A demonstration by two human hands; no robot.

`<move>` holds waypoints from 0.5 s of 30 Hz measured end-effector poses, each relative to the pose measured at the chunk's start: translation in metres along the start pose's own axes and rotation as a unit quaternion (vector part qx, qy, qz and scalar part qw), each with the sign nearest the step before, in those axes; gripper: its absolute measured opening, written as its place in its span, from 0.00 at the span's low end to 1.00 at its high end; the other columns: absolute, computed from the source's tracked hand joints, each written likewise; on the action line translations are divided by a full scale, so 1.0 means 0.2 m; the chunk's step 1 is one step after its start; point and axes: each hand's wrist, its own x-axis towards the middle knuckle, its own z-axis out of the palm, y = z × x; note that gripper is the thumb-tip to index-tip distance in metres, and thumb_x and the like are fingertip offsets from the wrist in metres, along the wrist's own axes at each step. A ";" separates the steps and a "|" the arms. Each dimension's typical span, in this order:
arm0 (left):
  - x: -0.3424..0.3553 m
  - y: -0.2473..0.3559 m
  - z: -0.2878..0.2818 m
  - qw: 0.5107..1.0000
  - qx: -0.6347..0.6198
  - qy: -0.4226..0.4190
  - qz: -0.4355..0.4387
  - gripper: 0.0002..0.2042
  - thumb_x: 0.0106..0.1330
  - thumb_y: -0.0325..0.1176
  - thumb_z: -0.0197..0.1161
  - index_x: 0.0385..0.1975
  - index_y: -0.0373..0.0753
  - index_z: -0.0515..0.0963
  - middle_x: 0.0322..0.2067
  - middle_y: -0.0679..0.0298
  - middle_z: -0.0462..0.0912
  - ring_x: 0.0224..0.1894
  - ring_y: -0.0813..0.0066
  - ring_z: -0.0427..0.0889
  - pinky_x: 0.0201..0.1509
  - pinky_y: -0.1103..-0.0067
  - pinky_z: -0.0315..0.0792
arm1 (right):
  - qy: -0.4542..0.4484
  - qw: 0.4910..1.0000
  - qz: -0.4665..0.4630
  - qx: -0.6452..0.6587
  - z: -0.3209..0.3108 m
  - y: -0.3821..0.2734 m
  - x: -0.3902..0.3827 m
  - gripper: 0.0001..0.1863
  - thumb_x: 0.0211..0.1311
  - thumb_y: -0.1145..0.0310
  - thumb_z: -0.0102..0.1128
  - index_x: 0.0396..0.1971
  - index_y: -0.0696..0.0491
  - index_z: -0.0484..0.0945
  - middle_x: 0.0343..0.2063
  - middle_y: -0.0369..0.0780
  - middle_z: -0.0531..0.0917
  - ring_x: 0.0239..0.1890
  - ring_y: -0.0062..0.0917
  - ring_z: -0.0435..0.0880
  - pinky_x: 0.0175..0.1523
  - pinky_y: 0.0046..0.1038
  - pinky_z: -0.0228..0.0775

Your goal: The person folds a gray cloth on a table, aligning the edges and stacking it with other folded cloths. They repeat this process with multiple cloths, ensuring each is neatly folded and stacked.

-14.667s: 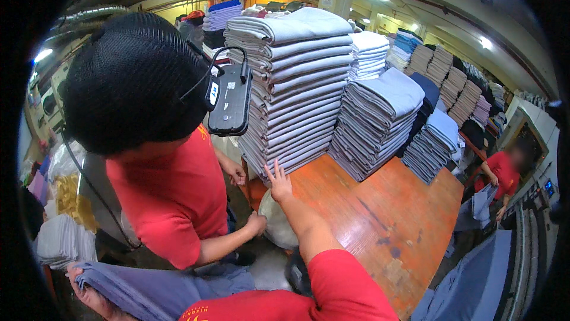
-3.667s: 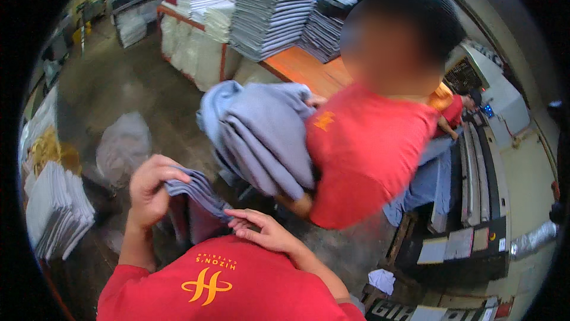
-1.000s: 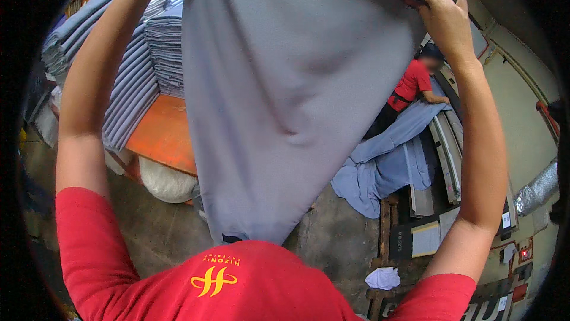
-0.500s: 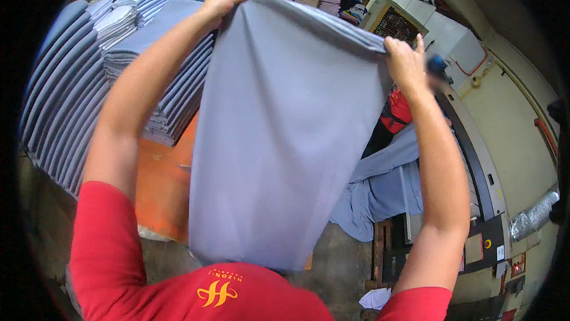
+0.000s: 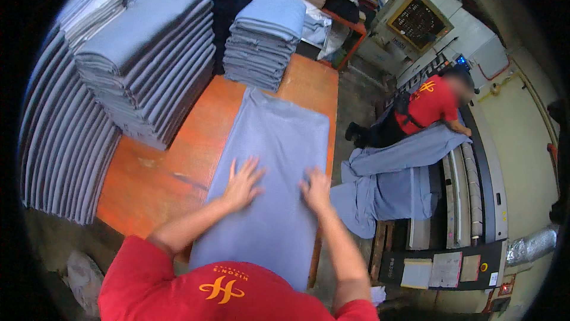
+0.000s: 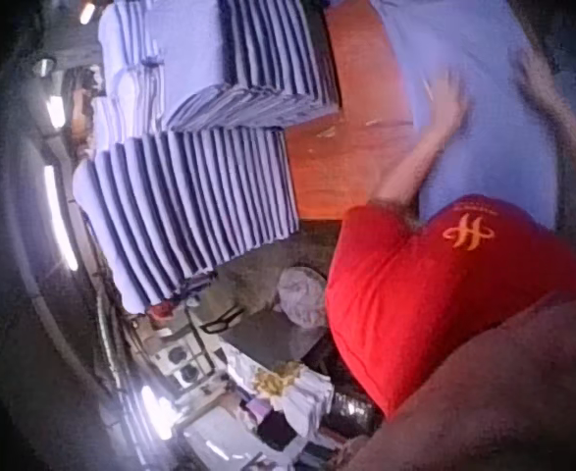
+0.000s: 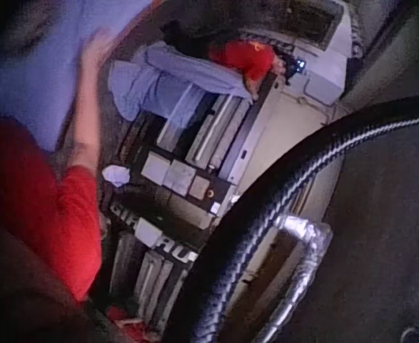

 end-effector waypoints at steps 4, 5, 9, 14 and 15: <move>-0.79 0.10 0.02 0.985 0.041 -0.120 -0.117 0.31 0.60 0.45 0.60 0.64 0.45 0.62 0.69 0.52 0.51 0.72 0.58 0.46 0.69 0.47 0.35 | -0.022 0.999 0.030 0.016 0.29 -0.23 -0.86 0.28 0.65 0.61 0.53 0.64 0.50 0.63 0.66 0.52 0.58 0.70 0.45 0.51 0.71 0.48 0.37; -0.92 0.09 -0.02 0.982 0.084 -0.117 -0.123 0.32 0.61 0.45 0.60 0.65 0.44 0.62 0.69 0.51 0.51 0.72 0.57 0.46 0.70 0.48 0.35 | -0.020 0.999 0.030 0.027 0.29 -0.26 -1.02 0.27 0.66 0.62 0.52 0.64 0.49 0.63 0.66 0.52 0.58 0.70 0.45 0.50 0.71 0.47 0.36; -1.23 0.09 -0.18 0.961 -0.033 -0.028 -0.275 0.32 0.64 0.44 0.57 0.66 0.39 0.59 0.67 0.48 0.54 0.69 0.55 0.53 0.69 0.58 0.48 | -0.022 0.996 0.082 0.004 0.26 -0.32 -1.47 0.27 0.64 0.63 0.54 0.63 0.51 0.64 0.64 0.51 0.61 0.68 0.43 0.55 0.69 0.47 0.42; -1.23 0.04 -0.19 0.886 -0.173 -0.020 -0.431 0.29 0.60 0.45 0.62 0.56 0.31 0.70 0.50 0.45 0.75 0.52 0.53 0.75 0.55 0.65 0.68 | 0.173 0.962 0.161 0.133 0.26 -0.17 -1.64 0.20 0.62 0.64 0.57 0.52 0.55 0.72 0.48 0.48 0.74 0.50 0.40 0.71 0.56 0.41 0.61; -1.19 0.01 -0.19 0.863 -0.186 -0.033 -0.468 0.28 0.60 0.46 0.63 0.53 0.30 0.72 0.46 0.46 0.79 0.48 0.53 0.78 0.53 0.65 0.71 | 0.146 0.955 0.194 0.171 0.26 -0.13 -1.64 0.17 0.61 0.65 0.58 0.48 0.56 0.73 0.42 0.47 0.75 0.44 0.38 0.72 0.51 0.39 0.63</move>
